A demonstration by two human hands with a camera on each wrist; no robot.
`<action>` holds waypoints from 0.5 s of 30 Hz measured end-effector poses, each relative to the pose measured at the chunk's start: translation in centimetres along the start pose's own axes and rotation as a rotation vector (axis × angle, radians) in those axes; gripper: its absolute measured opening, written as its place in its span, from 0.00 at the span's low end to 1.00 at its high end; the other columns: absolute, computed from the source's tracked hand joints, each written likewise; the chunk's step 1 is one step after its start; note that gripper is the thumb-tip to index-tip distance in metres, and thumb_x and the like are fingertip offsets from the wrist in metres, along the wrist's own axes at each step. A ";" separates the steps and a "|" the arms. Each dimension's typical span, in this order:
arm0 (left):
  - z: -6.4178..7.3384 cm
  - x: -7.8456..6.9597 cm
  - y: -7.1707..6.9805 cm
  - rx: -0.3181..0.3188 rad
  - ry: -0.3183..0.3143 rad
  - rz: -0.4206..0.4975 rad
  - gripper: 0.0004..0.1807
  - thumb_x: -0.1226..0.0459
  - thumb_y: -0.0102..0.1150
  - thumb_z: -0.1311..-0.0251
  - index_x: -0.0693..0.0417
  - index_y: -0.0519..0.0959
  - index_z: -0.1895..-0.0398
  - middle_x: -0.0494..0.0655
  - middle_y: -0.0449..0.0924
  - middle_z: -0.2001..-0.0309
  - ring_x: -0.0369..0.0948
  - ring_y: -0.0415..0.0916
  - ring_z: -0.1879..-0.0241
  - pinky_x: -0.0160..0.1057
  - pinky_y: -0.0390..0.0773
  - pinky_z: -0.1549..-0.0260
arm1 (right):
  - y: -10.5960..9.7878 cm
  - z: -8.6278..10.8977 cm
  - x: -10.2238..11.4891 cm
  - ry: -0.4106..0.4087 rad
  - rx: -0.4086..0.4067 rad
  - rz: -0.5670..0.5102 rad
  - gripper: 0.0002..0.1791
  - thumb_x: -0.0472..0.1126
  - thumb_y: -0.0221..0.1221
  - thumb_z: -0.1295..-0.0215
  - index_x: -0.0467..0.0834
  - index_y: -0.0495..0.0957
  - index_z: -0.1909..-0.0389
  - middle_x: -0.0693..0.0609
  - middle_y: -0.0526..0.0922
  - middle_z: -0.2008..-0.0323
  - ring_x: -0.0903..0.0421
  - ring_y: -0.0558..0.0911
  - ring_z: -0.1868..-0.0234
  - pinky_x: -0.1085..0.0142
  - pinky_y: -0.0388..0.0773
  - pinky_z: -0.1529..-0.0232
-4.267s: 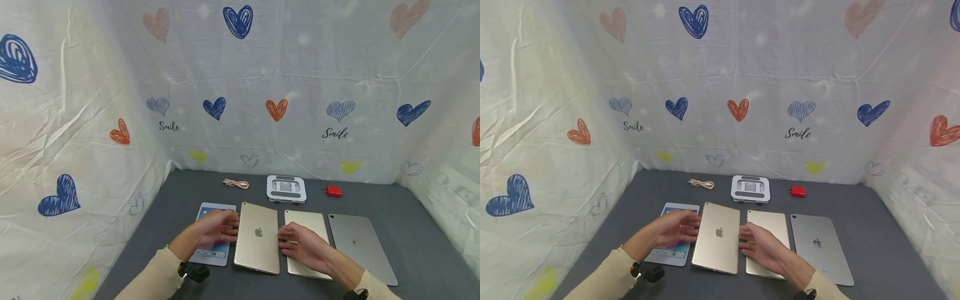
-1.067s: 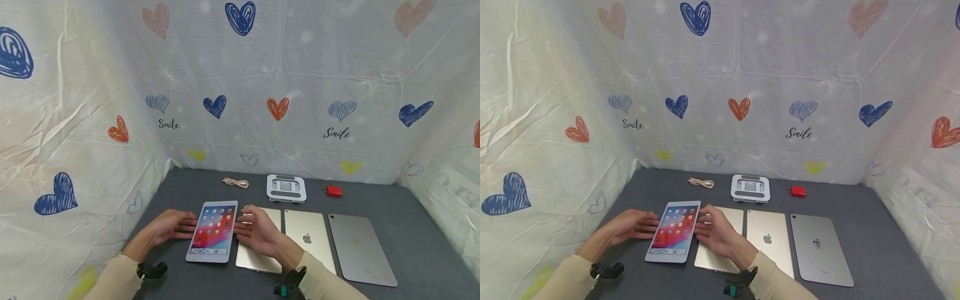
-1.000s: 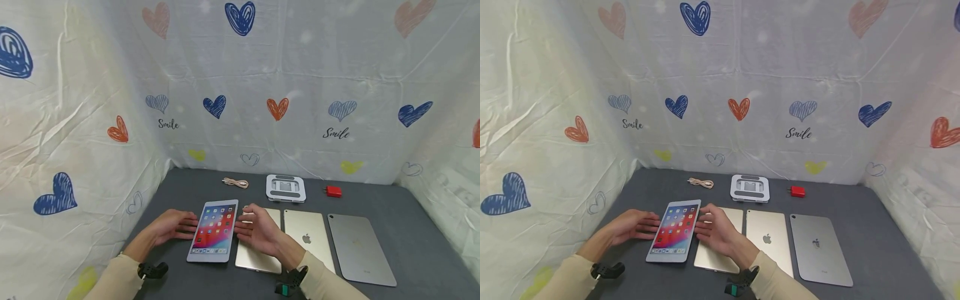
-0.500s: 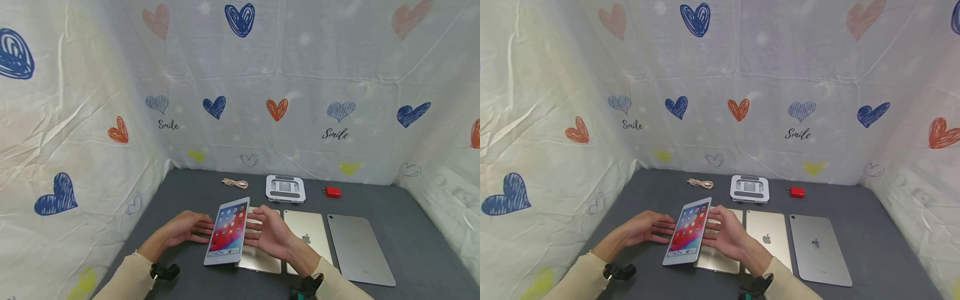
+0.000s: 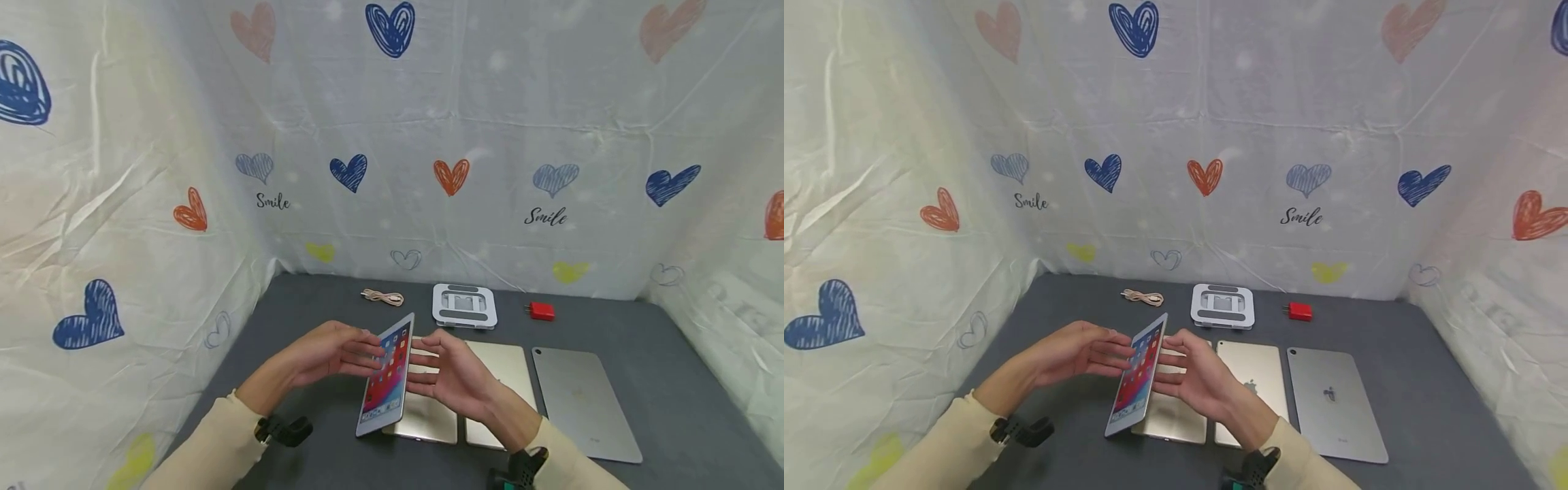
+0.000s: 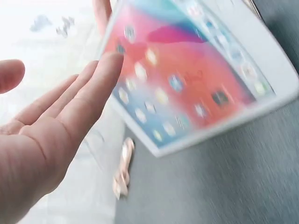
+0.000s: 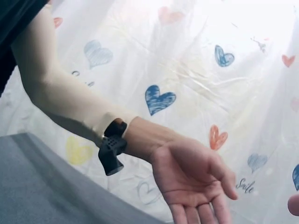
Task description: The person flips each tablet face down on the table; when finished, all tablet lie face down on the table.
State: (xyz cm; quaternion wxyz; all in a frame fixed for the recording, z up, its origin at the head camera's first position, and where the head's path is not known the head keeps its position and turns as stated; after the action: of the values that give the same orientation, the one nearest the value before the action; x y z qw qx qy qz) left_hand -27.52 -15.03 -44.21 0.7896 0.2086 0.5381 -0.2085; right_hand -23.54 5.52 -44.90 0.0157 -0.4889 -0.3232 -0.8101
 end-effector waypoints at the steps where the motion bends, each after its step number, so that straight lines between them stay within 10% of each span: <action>1: 0.0 -0.4 0.4 0.009 0.006 0.000 0.30 0.58 0.51 0.15 0.77 0.69 0.25 0.71 0.78 0.29 0.60 0.84 0.34 0.54 0.87 0.36 | 0.2 -0.1 0.1 -0.004 0.003 0.002 0.43 0.50 0.46 0.21 0.32 0.46 0.16 0.28 0.53 0.17 0.27 0.64 0.20 0.39 0.64 0.16; 15: 0.9 -3.0 0.5 -0.021 0.036 -0.011 0.28 0.60 0.47 0.14 0.78 0.71 0.27 0.71 0.79 0.30 0.59 0.86 0.36 0.53 0.87 0.35 | 3.4 -1.4 0.3 -0.075 0.017 0.060 0.40 0.47 0.42 0.19 0.30 0.49 0.15 0.26 0.53 0.18 0.26 0.65 0.19 0.39 0.65 0.16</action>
State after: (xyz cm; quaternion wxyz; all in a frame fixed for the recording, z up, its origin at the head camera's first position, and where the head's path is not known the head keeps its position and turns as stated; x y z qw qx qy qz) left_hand -27.60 -14.81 -41.04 0.7807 0.2011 0.5556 -0.2035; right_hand -23.66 2.14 -43.36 0.0322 -0.5281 -0.3155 -0.7878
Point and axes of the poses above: each hand's wrist, its own z-axis away from the middle knuckle, its own y-axis out of the palm, x = y × z, the point moved 7 cm from there along -z, towards the middle knuckle
